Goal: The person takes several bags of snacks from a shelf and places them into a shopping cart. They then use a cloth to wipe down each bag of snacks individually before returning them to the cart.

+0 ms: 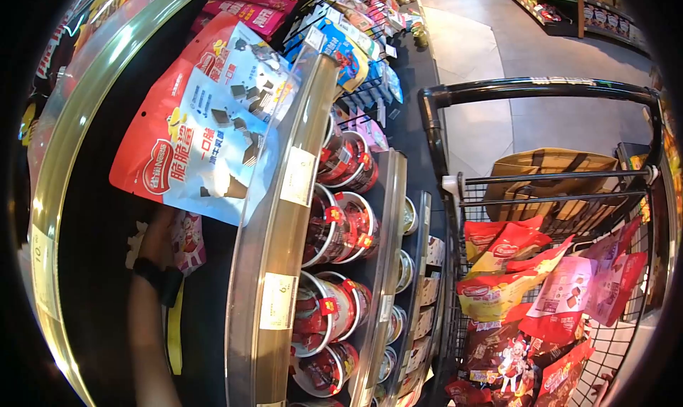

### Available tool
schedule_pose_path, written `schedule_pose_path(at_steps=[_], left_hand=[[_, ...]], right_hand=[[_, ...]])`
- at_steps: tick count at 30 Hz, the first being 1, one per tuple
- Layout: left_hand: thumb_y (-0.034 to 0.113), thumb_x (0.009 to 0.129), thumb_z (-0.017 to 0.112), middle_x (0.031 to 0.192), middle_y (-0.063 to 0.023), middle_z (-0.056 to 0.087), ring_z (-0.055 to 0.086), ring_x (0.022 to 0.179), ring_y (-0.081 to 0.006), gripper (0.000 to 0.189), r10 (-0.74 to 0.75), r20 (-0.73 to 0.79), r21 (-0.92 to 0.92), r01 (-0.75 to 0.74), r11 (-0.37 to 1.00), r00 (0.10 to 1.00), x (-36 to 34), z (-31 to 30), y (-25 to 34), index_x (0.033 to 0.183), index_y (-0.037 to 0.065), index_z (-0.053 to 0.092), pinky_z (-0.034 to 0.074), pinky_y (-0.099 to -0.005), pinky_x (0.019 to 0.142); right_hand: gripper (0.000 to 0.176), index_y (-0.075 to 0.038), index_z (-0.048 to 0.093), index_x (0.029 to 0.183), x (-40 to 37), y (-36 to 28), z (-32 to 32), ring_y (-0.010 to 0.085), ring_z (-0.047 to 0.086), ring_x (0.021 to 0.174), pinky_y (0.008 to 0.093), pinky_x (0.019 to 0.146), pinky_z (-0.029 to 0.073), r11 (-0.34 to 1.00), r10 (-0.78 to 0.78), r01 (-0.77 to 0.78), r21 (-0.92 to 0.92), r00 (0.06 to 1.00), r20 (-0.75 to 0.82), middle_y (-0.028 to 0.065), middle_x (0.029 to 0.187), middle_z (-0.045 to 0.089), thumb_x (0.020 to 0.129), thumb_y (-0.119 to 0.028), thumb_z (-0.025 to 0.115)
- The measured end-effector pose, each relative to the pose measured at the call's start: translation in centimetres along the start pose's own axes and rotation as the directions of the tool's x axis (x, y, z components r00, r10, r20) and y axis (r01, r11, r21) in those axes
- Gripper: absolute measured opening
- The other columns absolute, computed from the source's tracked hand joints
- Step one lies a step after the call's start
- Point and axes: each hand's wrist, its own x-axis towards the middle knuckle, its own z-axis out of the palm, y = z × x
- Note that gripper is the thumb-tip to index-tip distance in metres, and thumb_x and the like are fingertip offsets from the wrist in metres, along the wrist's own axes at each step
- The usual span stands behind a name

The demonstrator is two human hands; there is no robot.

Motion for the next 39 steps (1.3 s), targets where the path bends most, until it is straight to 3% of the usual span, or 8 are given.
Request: schedule_pose_path(at_steps=[5, 6, 8, 17, 22, 29, 32, 39], left_hand=[[0.032, 0.087, 0.054, 0.109, -0.0132, 0.055, 0.056, 0.094, -0.0187, 0.045, 0.038, -0.041, 0.058, -0.036, 0.998, 0.998, -0.8, -1.7, 1.3, 0.117, -0.002, 0.049, 0.046, -0.0293, 0.077], [0.031, 0.087, 0.054, 0.109, -0.013, 0.055, 0.056, 0.094, -0.0184, 0.044, 0.046, -0.052, 0.074, -0.042, 0.996, 0.998, -1.6, -2.3, 1.2, 0.116, -0.002, 0.049, 0.046, -0.029, 0.078], [0.029, 0.088, 0.054, 0.109, -0.0126, 0.055, 0.056, 0.094, -0.0178, 0.042, 0.072, -0.075, 0.087, -0.065, 0.994, 0.995, -2.5, -3.9, 2.1, 0.116, -0.001, 0.049, 0.046, -0.0284, 0.078], [0.027, 0.089, 0.053, 0.107, -0.0115, 0.056, 0.057, 0.092, -0.0176, 0.038, 0.048, -0.281, -0.164, -0.097, 0.982, 0.958, -17.9, -8.6, 3.3, 0.114, -0.001, 0.051, 0.047, -0.0285, 0.079], [0.027, 0.089, 0.052, 0.105, -0.0111, 0.057, 0.057, 0.091, -0.0182, 0.037, -0.052, -0.375, -0.395, -0.109, 0.912, 0.926, -29.5, -7.7, 5.6, 0.113, -0.001, 0.051, 0.047, -0.0293, 0.079], [0.027, 0.089, 0.052, 0.103, -0.0105, 0.059, 0.059, 0.09, -0.0191, 0.035, -0.158, -0.401, -0.665, -0.169, 0.728, 0.902, -42.4, -7.6, 11.2, 0.112, -0.001, 0.052, 0.048, -0.0304, 0.08], [0.027, 0.09, 0.052, 0.103, -0.0102, 0.059, 0.059, 0.089, -0.0195, 0.035, -0.178, -0.401, -0.759, -0.217, 0.614, 0.899, -46.5, -8.0, 13.6, 0.111, -0.001, 0.052, 0.049, -0.0309, 0.08], [0.027, 0.09, 0.051, 0.101, -0.0096, 0.061, 0.06, 0.088, -0.0203, 0.033, -0.147, -0.401, -0.859, -0.316, 0.402, 0.904, -56.5, -8.7, 17.8, 0.109, -0.001, 0.053, 0.049, -0.032, 0.081]], right_hand=[[0.047, 0.006, 0.046, 0.122, -0.6, -1.8, -0.1, 0.0337, 0.053, 0.105, 0.0362, 0.09, 0.04, 0.997, -0.059, 0.059, 0.049, 0.998, 0.007, 0.0269, 0.116, 0.053, 0.092, -0.029, 0.051], [0.033, -0.001, 0.043, 0.123, 3.4, 8.3, 3.4, 0.0134, 0.054, 0.07, 0.0271, 0.061, 0.044, 0.913, -0.227, 0.234, 0.334, 0.972, -0.058, 0.0084, 0.098, 0.058, 0.094, -0.016, 0.043], [0.034, -0.002, 0.044, 0.124, 3.8, 9.4, 3.6, 0.0116, 0.054, 0.068, 0.0256, 0.058, 0.043, 0.912, -0.252, 0.244, 0.329, 0.968, -0.019, 0.0082, 0.1, 0.058, 0.095, -0.02, 0.043], [0.031, 0.0, 0.045, 0.122, 0.8, 1.1, 2.1, 0.0116, 0.055, 0.072, 0.0248, 0.061, 0.045, 0.914, -0.236, 0.176, 0.365, 0.963, 0.127, 0.0077, 0.098, 0.058, 0.093, -0.01, 0.043], [0.029, 0.002, 0.046, 0.119, -4.4, -5.0, -1.6, 0.0131, 0.056, 0.071, 0.0267, 0.06, 0.045, 0.732, -0.468, 0.505, 0.456, 0.86, -0.202, 0.0086, 0.094, 0.059, 0.09, -0.005, 0.044], [0.03, 0.001, 0.045, 0.117, -2.5, 0.0, 0.0, 0.0182, 0.059, 0.066, 0.0312, 0.063, 0.048, 0.665, -0.577, 0.624, 0.411, 0.778, -0.247, 0.0116, 0.089, 0.06, 0.086, 0.0, 0.042], [0.03, -0.001, 0.046, 0.114, -0.2, 3.0, 2.4, 0.0344, 0.058, 0.087, 0.039, 0.076, 0.045, 0.782, -0.445, 0.373, 0.5, 0.895, 0.027, 0.0187, 0.094, 0.059, 0.084, -0.001, 0.046], [0.038, 0.002, 0.043, 0.116, -0.3, 4.4, 1.7, 0.0391, 0.037, 0.117, 0.0408, 0.097, 0.032, 0.754, -0.577, 0.482, 0.446, 0.811, 0.099, 0.0248, 0.126, 0.038, 0.08, -0.005, 0.052]])
